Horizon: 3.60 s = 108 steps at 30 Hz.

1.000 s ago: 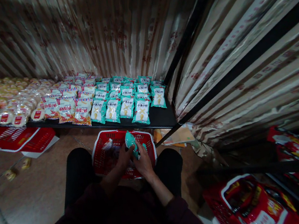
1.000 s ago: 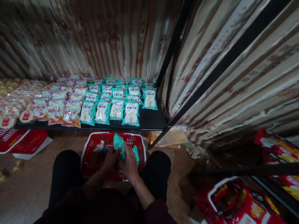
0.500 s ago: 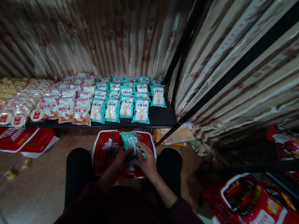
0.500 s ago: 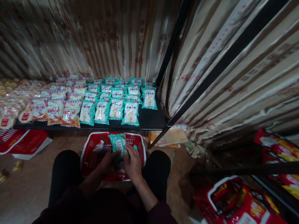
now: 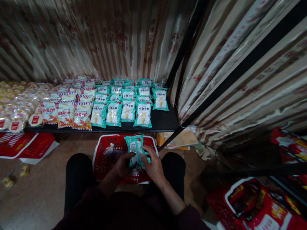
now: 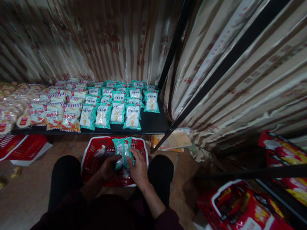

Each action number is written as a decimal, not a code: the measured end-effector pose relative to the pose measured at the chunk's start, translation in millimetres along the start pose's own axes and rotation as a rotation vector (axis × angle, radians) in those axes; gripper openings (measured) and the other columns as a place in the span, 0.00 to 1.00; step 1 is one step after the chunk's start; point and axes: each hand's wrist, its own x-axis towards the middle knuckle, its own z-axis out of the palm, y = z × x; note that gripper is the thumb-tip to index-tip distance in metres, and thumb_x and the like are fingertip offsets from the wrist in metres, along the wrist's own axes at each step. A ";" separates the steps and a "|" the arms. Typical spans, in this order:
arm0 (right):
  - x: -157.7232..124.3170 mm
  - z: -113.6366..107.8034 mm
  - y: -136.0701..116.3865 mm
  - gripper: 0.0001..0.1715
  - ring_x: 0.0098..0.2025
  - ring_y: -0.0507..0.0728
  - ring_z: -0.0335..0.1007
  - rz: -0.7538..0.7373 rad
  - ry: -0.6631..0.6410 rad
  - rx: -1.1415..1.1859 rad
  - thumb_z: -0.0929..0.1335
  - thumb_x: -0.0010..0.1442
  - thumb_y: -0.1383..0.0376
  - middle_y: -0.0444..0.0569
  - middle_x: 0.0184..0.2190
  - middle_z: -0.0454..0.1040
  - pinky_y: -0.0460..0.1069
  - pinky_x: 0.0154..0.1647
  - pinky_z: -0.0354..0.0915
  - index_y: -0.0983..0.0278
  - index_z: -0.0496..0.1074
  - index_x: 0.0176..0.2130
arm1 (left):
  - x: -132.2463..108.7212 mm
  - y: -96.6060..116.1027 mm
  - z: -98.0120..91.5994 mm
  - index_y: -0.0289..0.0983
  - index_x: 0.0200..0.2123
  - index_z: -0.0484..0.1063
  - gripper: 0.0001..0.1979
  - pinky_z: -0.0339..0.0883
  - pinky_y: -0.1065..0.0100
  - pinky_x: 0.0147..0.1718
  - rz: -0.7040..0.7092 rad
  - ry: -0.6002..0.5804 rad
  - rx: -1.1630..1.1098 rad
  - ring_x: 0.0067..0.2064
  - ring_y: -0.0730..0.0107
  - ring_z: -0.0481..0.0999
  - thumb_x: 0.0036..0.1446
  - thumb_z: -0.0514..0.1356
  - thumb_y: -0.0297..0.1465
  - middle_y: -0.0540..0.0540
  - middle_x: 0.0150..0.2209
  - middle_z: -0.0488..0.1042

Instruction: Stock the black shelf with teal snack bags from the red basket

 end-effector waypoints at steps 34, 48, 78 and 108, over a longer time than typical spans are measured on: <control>-0.6 -18.6 4.6 0.39 0.48 0.61 0.71 0.333 0.001 0.322 0.70 0.51 0.53 0.53 0.49 0.73 0.54 0.49 0.67 0.63 0.61 0.58 | -7.5 -19.1 50.9 0.40 0.54 0.67 0.25 0.57 0.59 0.57 0.430 -0.001 0.371 0.63 0.55 0.57 0.51 0.62 0.37 0.46 0.63 0.59; 10.6 -36.3 17.3 0.35 0.50 0.61 0.70 0.417 0.141 0.512 0.68 0.54 0.52 0.52 0.50 0.73 0.55 0.49 0.67 0.62 0.62 0.58 | 4.9 -23.3 50.2 0.42 0.54 0.67 0.22 0.53 0.55 0.59 0.780 0.010 0.827 0.57 0.58 0.62 0.54 0.59 0.35 0.42 0.55 0.65; 95.5 -75.3 51.6 0.37 0.54 0.60 0.66 0.333 0.257 0.375 0.62 0.55 0.47 0.52 0.54 0.69 0.55 0.53 0.63 0.63 0.63 0.58 | 77.7 -11.8 124.8 0.36 0.58 0.61 0.25 0.53 0.54 0.60 1.057 0.078 1.126 0.59 0.59 0.61 0.55 0.50 0.27 0.37 0.57 0.61; 201.6 -72.2 86.5 0.35 0.56 0.60 0.63 0.228 0.246 -0.166 0.51 0.62 0.50 0.56 0.55 0.67 0.55 0.55 0.57 0.65 0.58 0.60 | 174.5 24.9 172.6 0.28 0.59 0.56 0.25 0.51 0.53 0.62 1.063 0.269 1.253 0.62 0.56 0.57 0.57 0.47 0.27 0.32 0.60 0.58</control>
